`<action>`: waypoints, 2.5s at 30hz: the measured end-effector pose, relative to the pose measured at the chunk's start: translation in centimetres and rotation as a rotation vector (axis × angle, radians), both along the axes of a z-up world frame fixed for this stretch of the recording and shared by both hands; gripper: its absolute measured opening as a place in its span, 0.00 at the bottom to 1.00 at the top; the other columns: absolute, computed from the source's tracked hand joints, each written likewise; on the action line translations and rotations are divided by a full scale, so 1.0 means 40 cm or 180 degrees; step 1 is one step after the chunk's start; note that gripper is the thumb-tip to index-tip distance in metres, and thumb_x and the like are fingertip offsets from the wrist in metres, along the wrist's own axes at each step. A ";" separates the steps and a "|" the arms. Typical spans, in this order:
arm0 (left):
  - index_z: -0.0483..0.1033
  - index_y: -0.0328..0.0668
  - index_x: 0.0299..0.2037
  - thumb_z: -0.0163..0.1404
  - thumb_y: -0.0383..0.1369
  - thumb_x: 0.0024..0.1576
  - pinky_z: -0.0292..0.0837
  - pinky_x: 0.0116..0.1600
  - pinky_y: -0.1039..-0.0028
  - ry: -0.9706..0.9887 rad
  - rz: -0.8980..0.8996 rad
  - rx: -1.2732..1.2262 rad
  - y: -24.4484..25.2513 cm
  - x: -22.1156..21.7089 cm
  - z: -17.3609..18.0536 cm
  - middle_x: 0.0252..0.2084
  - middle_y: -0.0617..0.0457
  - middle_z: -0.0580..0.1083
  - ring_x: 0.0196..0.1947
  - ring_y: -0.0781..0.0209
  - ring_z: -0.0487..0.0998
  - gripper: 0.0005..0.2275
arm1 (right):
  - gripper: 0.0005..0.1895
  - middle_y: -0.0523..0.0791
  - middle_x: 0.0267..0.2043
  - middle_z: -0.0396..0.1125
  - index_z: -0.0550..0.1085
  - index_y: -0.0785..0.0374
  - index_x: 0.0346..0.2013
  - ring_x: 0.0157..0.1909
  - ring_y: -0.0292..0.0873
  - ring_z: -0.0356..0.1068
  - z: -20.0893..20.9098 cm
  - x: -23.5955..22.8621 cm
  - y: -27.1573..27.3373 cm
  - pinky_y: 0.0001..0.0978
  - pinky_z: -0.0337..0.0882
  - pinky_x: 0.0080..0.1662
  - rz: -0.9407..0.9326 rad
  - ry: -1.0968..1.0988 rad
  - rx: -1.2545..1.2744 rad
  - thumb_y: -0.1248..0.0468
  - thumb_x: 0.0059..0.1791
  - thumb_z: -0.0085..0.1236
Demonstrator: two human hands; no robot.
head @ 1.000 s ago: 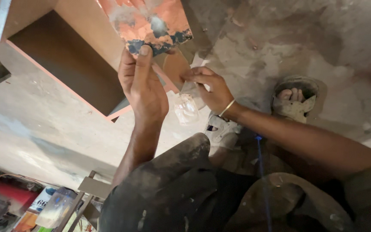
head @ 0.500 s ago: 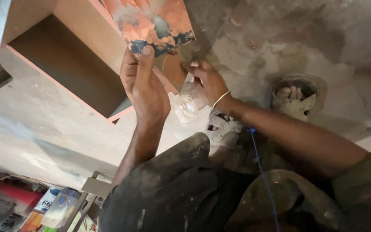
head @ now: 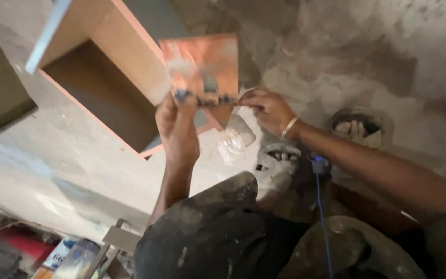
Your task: The person scoops pink putty from a flat board and applies it to the edges and corners of a small wooden box using a putty knife. The person smooths the putty along the seams and then wipes the surface with a cloth.
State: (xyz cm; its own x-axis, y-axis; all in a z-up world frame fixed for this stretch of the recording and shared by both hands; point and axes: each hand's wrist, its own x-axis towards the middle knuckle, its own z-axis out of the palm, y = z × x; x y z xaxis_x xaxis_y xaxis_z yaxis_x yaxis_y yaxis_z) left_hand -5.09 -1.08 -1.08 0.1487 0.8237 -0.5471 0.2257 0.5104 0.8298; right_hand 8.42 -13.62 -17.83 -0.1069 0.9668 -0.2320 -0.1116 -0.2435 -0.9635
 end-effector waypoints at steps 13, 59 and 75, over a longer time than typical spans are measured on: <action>0.70 0.25 0.61 0.47 0.18 0.56 0.77 0.59 0.64 -0.2210 0.0356 -0.1781 0.001 -0.030 -0.056 0.53 0.41 0.77 0.50 0.53 0.80 0.20 | 0.36 0.49 0.73 0.57 0.63 0.41 0.69 0.64 0.52 0.65 0.320 0.440 0.245 0.49 0.68 0.64 0.1210 -0.2141 0.2436 0.70 0.48 0.55; 0.67 0.25 0.51 0.47 0.32 0.61 0.75 0.54 0.55 -0.2381 0.3180 0.0610 0.190 -0.407 0.211 0.48 0.39 0.71 0.46 0.44 0.75 0.14 | 0.22 0.54 0.44 0.76 0.75 0.72 0.57 0.46 0.48 0.76 0.334 0.618 0.375 0.43 0.74 0.51 0.1293 -0.2691 -0.0617 0.56 0.62 0.44; 0.70 0.37 0.55 0.52 0.39 0.60 0.74 0.57 0.55 -0.2067 0.3431 0.1723 0.140 -0.801 0.362 0.53 0.47 0.73 0.53 0.51 0.75 0.18 | 0.21 0.54 0.36 0.74 0.78 0.76 0.42 0.37 0.46 0.76 0.420 0.477 0.635 0.41 0.74 0.46 0.1627 -0.3072 0.0114 0.59 0.63 0.45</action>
State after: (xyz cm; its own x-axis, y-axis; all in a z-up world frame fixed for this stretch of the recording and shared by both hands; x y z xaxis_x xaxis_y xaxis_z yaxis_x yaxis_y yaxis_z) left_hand -37.14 4.53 13.39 -0.5924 0.7801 -0.2012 -0.5757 -0.2352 0.7831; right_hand 27.48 11.78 -1.03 -0.2858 0.8679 -0.4063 0.8011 -0.0163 -0.5983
